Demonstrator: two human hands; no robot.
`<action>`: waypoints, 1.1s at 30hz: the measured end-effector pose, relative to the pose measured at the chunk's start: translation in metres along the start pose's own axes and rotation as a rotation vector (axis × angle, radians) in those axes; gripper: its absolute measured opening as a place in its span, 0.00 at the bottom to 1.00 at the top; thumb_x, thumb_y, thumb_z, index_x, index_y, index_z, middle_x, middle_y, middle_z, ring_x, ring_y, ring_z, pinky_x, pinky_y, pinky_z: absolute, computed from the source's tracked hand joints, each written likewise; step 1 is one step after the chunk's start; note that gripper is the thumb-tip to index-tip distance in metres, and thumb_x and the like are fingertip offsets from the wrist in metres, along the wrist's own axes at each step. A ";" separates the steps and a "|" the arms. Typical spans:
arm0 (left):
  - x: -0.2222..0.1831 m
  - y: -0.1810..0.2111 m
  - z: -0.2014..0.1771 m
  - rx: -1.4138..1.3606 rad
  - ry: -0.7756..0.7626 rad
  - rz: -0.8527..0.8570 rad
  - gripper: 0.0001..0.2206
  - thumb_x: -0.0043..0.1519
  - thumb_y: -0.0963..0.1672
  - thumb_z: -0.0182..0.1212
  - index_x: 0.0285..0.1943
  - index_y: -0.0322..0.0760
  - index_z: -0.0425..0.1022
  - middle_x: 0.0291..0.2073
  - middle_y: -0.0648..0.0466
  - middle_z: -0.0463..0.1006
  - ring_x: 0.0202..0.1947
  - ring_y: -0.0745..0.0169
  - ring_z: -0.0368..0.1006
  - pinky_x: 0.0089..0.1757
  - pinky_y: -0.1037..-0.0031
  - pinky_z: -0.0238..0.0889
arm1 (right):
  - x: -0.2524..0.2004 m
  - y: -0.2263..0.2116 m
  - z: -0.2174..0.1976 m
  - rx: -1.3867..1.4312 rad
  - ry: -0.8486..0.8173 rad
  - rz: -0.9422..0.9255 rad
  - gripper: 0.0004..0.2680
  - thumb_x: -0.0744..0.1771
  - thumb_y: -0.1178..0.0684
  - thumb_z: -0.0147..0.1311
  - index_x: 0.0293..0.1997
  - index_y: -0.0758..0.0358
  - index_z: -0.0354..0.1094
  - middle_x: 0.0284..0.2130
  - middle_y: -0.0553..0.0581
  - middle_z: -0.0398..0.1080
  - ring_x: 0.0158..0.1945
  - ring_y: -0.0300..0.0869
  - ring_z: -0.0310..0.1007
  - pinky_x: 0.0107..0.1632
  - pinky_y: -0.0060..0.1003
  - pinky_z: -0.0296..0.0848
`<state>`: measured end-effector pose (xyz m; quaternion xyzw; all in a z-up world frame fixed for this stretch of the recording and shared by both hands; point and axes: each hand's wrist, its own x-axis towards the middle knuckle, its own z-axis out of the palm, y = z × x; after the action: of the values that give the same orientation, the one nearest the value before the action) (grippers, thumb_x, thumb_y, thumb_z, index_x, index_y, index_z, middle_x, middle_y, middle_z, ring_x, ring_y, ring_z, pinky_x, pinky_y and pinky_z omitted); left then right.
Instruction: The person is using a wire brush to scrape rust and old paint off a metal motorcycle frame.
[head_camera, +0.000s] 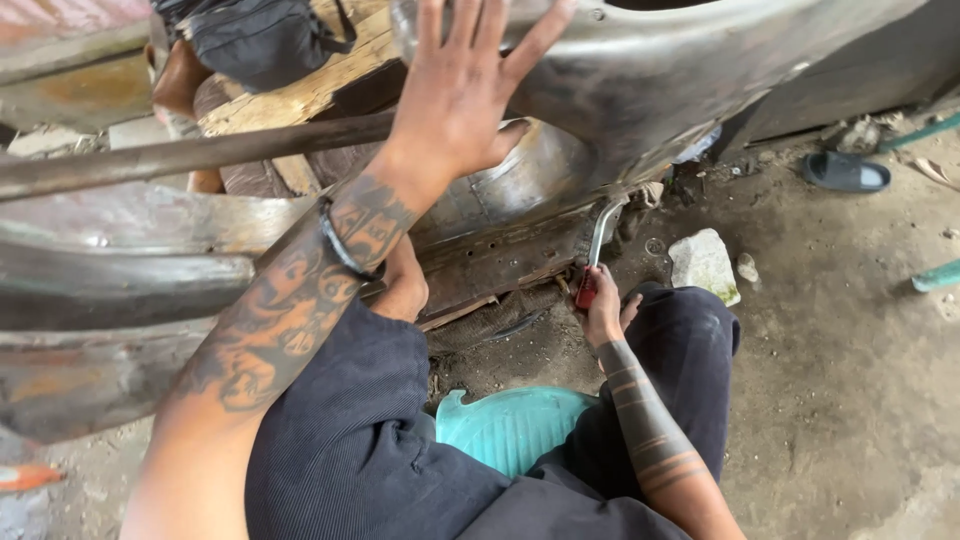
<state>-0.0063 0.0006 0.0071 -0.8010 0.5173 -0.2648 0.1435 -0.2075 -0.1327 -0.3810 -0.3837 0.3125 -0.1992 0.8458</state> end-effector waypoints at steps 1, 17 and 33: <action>0.001 0.000 -0.004 -0.062 -0.077 -0.008 0.51 0.64 0.66 0.63 0.83 0.52 0.28 0.75 0.30 0.46 0.75 0.31 0.40 0.66 0.39 0.39 | -0.003 0.004 0.001 -0.011 0.053 0.034 0.06 0.72 0.52 0.37 0.41 0.57 0.60 0.23 0.54 0.64 0.20 0.40 0.60 0.18 0.31 0.58; 0.000 0.004 0.014 0.131 0.117 -0.003 0.53 0.59 0.65 0.66 0.83 0.50 0.32 0.66 0.37 0.60 0.62 0.40 0.58 0.61 0.47 0.46 | -0.012 -0.014 0.007 0.024 0.010 -0.165 0.07 0.71 0.50 0.43 0.43 0.60 0.64 0.18 0.53 0.63 0.12 0.38 0.58 0.11 0.30 0.55; 0.001 0.003 0.011 0.167 0.112 -0.002 0.54 0.59 0.67 0.64 0.83 0.49 0.31 0.67 0.36 0.59 0.62 0.41 0.58 0.62 0.48 0.46 | 0.006 -0.010 -0.012 -0.127 0.126 -0.150 0.06 0.70 0.50 0.51 0.36 0.55 0.63 0.19 0.45 0.58 0.15 0.32 0.56 0.16 0.28 0.59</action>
<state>-0.0018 -0.0024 -0.0037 -0.7707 0.4997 -0.3518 0.1803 -0.2124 -0.1494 -0.3816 -0.4456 0.3476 -0.2654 0.7811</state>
